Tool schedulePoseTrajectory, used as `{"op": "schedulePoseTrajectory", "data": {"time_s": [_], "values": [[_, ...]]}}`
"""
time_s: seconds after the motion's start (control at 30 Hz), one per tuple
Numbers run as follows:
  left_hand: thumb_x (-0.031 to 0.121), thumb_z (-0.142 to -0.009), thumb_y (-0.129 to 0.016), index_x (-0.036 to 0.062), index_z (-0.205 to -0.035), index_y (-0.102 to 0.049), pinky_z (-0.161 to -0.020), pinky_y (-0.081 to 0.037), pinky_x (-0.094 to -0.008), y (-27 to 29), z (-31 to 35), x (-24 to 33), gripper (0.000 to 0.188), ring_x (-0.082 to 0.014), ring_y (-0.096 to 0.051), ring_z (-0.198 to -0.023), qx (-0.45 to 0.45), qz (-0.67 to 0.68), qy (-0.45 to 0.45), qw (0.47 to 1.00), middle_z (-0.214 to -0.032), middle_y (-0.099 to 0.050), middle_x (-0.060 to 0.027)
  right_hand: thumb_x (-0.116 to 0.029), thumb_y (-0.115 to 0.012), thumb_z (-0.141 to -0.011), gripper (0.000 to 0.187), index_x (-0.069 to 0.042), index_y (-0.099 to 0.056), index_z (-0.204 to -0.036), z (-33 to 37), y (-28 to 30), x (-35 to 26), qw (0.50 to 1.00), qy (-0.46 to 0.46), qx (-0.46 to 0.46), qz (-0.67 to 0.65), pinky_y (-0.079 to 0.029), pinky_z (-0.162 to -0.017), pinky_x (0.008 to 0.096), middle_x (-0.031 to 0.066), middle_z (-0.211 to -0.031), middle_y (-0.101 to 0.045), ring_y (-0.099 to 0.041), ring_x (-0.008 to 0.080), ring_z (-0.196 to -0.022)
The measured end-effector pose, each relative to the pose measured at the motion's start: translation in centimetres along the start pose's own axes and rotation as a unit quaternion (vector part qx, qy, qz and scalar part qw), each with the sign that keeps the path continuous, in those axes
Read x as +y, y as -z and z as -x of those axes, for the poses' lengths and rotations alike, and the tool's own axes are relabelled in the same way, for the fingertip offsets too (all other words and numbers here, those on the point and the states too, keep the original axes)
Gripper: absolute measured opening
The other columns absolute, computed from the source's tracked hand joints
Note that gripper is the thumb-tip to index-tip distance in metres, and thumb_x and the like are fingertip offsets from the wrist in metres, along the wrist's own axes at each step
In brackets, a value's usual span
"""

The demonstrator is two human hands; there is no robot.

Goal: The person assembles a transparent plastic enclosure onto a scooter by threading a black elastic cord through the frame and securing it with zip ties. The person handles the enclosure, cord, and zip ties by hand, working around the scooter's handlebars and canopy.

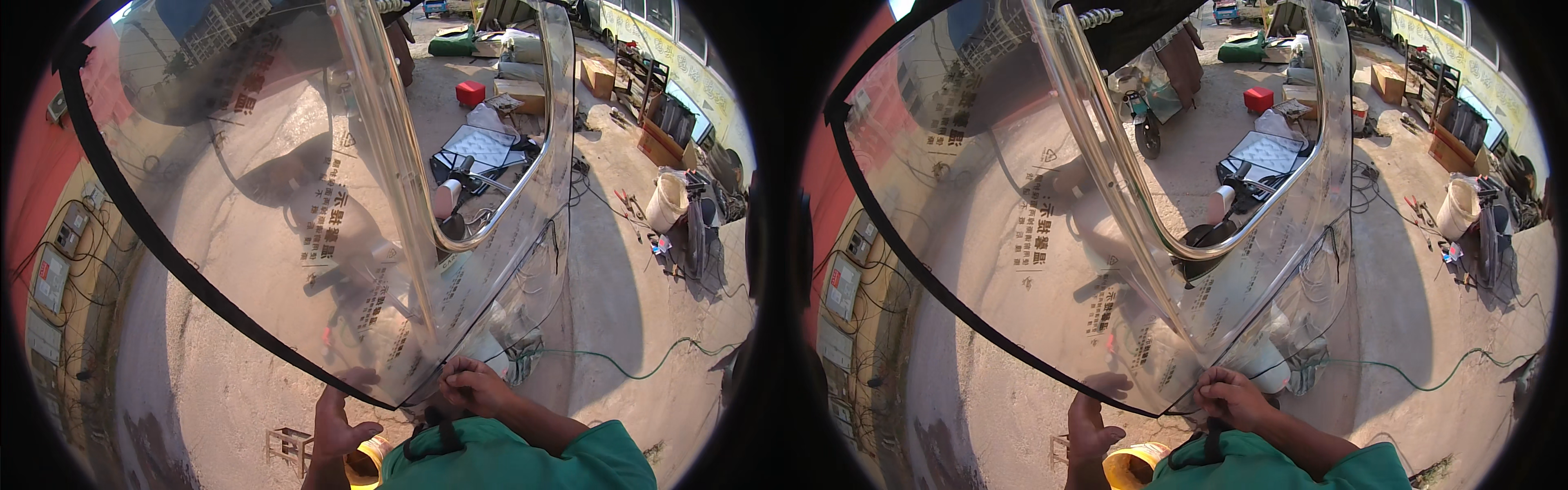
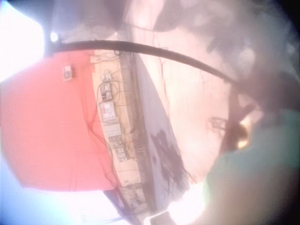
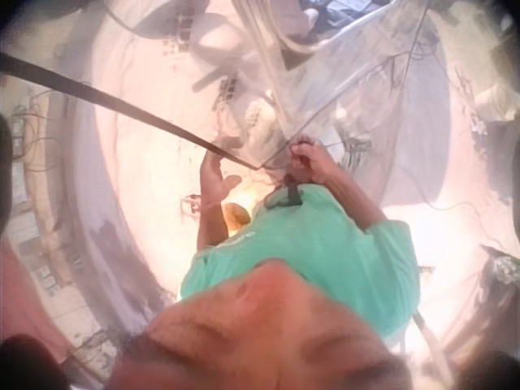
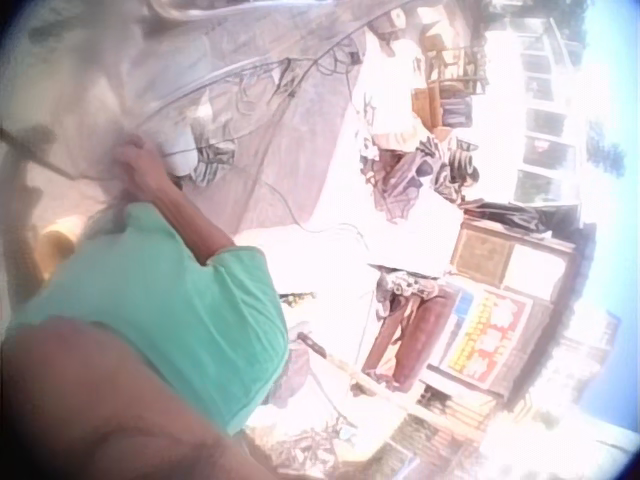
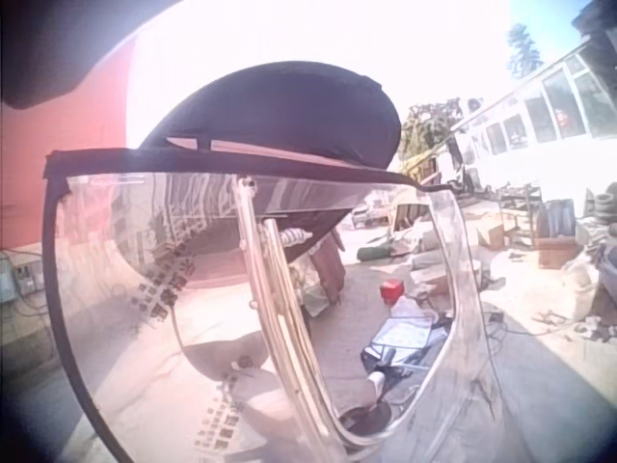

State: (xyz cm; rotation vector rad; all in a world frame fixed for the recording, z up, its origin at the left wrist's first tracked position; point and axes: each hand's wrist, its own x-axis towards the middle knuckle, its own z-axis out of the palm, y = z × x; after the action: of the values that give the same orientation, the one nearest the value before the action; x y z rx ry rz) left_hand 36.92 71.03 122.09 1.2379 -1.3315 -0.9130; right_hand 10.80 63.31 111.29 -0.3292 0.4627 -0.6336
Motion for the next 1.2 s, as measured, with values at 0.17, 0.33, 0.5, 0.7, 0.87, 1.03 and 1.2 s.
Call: {"op": "schedulePoseTrajectory", "data": {"time_s": [0.17,0.33,0.5,0.7,0.87,1.03,1.2], "values": [[0.001,-0.085,-0.075,-0.0007,-0.098,-0.074,-0.080,-0.056,-0.0376,-1.7,-2.5,0.0,0.012,-0.0274,-0.070,-0.091,-0.043,-0.184,-0.131,0.973,-0.100,-0.072,-0.0142,-0.006,-0.063,-0.096,0.012,-0.007,-0.063,-0.108,1.0,-0.2,0.1,1.000,-0.003,0.015,0.002,-0.045,-0.058,0.0242,0.0086,-0.094,-0.070,-0.060,0.0124,-0.070],[0.001,-0.087,-0.067,-0.0003,-0.088,-0.074,-0.075,-0.055,-0.0363,-0.8,-2.4,1.2,0.007,-0.0248,-0.068,-0.081,-0.022,-0.162,-0.092,0.982,-0.089,-0.072,-0.0130,-0.007,-0.064,-0.097,0.012,-0.007,-0.064,-0.110,1.7,1.2,-0.8,0.999,-0.001,-0.013,0.032,-0.047,-0.059,0.0220,0.0071,-0.100,-0.073,-0.062,0.0104,-0.072],[0.007,-0.088,-0.065,-0.0007,-0.085,-0.074,-0.073,-0.053,-0.0348,-1.0,-3.1,1.0,0.013,-0.0214,-0.065,-0.079,-0.032,-0.178,-0.088,0.980,-0.088,-0.071,-0.0130,-0.012,-0.069,-0.100,0.019,-0.005,-0.065,-0.117,2.7,1.0,-1.5,0.995,0.008,0.061,0.081,-0.050,-0.061,0.0218,0.0068,-0.102,-0.074,-0.063,0.0097,-0.073],[0.003,-0.084,-0.067,-0.0011,-0.087,-0.075,-0.073,-0.054,-0.0350,0.4,-4.0,-0.4,0.010,-0.0227,-0.067,-0.079,-0.066,-0.141,-0.056,0.986,-0.087,-0.071,-0.0135,-0.017,-0.070,-0.101,0.026,-0.003,-0.066,-0.123,3.8,1.8,-2.0,0.989,0.042,0.129,0.054,-0.049,-0.061,0.0226,0.0061,-0.098,-0.075,-0.063,0.0095,-0.072],[0.002,-0.083,-0.067,-0.0009,-0.088,-0.076,-0.074,-0.056,-0.0361,1.2,-5.3,1.2,0.011,-0.0244,-0.070,-0.080,-0.144,-0.188,-0.102,0.966,-0.087,-0.075,-0.0154,-0.017,-0.069,-0.103,0.024,-0.003,-0.066,-0.122,2.1,2.5,-0.1,0.990,0.080,0.116,0.011,-0.047,-0.059,0.0230,0.0068,-0.099,-0.074,-0.061,0.0101,-0.071],[0.005,-0.083,-0.069,-0.0012,-0.089,-0.076,-0.073,-0.055,-0.0367,2.9,-6.3,0.3,0.011,-0.0236,-0.069,-0.078,-0.157,-0.163,-0.081,0.971,-0.087,-0.077,-0.0155,-0.017,-0.067,-0.103,0.022,-0.003,-0.066,-0.120,0.4,1.5,1.1,0.991,0.085,0.105,-0.012,-0.045,-0.058,0.0227,0.0071,-0.098,-0.073,-0.060,0.0100,-0.070],[0.008,-0.085,-0.069,-0.0023,-0.087,-0.076,-0.069,-0.053,-0.0361,4.4,-6.8,-0.2,0.013,-0.0201,-0.066,-0.074,-0.158,-0.152,-0.053,0.974,-0.087,-0.074,-0.0143,-0.015,-0.066,-0.103,0.018,-0.004,-0.065,-0.117,-0.6,0.1,1.0,0.986,0.112,0.126,0.000,-0.043,-0.056,0.0231,0.0074,-0.096,-0.072,-0.059,0.0091,-0.069]]}}
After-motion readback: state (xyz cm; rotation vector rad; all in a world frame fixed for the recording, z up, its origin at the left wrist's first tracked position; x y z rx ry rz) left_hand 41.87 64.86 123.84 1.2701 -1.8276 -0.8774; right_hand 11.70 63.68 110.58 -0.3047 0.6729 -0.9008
